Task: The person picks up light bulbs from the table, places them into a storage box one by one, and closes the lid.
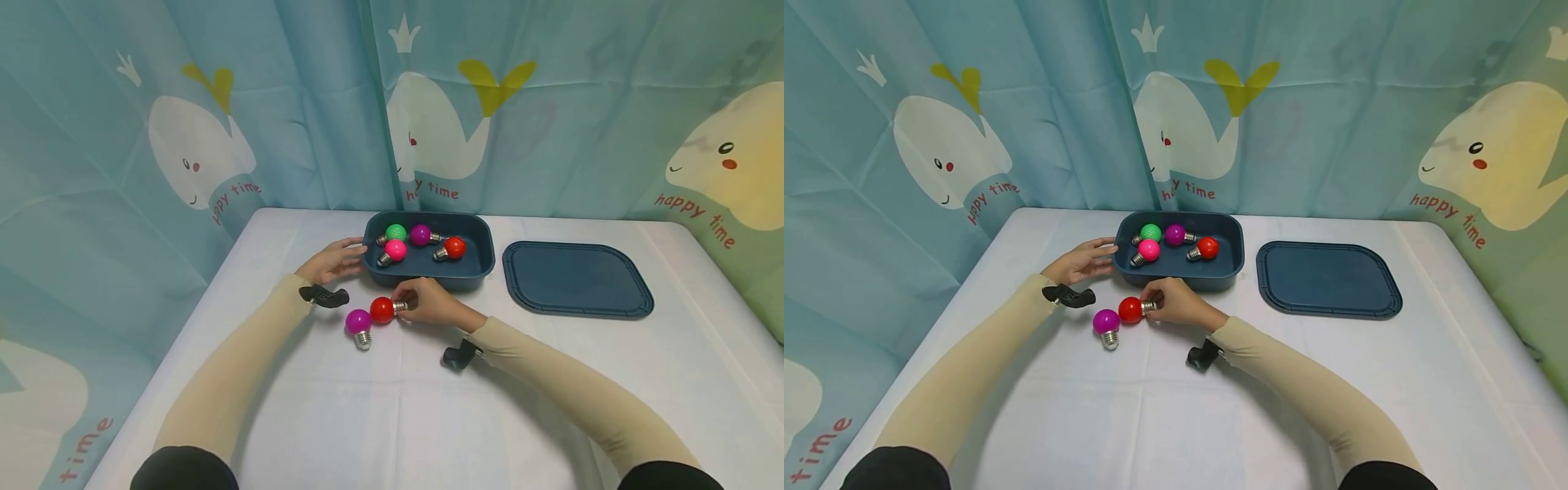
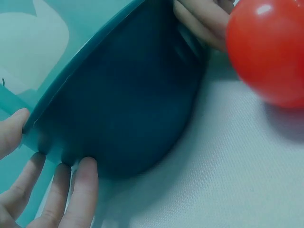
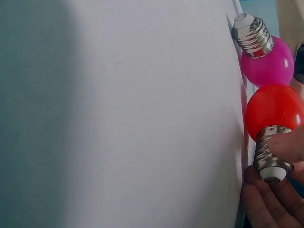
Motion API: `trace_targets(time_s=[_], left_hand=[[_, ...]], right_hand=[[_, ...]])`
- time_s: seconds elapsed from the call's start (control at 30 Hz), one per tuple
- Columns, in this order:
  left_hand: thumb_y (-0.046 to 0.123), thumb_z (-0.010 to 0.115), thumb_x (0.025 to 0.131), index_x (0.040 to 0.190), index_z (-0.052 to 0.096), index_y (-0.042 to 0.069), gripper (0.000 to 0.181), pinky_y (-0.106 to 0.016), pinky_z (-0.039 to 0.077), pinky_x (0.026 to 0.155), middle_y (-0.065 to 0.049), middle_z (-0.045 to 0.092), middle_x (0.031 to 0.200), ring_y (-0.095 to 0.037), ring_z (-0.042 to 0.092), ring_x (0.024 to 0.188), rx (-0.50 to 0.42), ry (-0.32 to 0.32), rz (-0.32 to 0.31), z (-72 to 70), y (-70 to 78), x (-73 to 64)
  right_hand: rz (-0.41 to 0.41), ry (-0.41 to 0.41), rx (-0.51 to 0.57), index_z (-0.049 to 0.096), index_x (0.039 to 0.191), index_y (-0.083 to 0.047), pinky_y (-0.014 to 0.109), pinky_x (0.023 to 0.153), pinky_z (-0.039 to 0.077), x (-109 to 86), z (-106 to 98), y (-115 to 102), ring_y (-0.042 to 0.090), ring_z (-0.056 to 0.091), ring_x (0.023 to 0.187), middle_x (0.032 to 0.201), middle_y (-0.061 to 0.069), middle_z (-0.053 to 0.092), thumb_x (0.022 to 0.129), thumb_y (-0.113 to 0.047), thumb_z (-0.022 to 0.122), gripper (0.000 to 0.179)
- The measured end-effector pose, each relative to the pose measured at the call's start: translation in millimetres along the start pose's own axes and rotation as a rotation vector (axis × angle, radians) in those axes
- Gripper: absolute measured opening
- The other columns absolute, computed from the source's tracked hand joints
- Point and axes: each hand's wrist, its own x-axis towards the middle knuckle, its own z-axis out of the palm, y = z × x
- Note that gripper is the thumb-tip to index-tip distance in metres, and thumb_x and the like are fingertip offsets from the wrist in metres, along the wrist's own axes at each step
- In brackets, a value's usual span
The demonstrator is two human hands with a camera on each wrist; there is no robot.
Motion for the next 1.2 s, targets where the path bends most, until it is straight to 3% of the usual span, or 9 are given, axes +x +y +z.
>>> trace_targets(time_s=[0.23,0.7,1.2], left_hand=[[0.011,0.046,0.098,0.149,0.022,0.008,0.056,-0.041,0.031,0.114,-0.015,0.029,0.152,-0.030,0.039,0.130,0.012,-0.012,0.012,0.1,-0.6,-0.3],[0.013,0.047,0.098,0.149,0.021,0.009,0.058,-0.041,0.032,0.114,-0.015,0.029,0.152,-0.031,0.038,0.132,0.030,0.007,0.000,3.0,0.9,-0.7],[0.014,0.047,0.098,0.149,0.024,0.010,0.056,-0.040,0.034,0.112,-0.014,0.033,0.150,-0.023,0.048,0.116,0.027,0.016,-0.009,0.1,0.4,2.4]], right_hand=[[0.005,-0.003,0.022,0.066,0.096,-0.005,0.019,0.072,0.056,-6.2,-3.3,4.4,0.011,0.062,0.077,0.090,0.007,0.070,0.076,-0.004,0.074,0.021],[-0.010,-0.014,0.116,0.065,0.098,-0.003,0.024,0.079,0.057,-7.4,-4.4,10.1,0.014,0.061,0.083,0.097,0.011,0.068,0.080,-0.006,0.073,0.020],[0.007,-0.002,0.117,0.062,0.091,-0.003,0.024,0.077,0.058,-10.6,-8.2,11.1,0.012,0.063,0.078,0.091,0.011,0.069,0.074,0.001,0.073,0.021]])
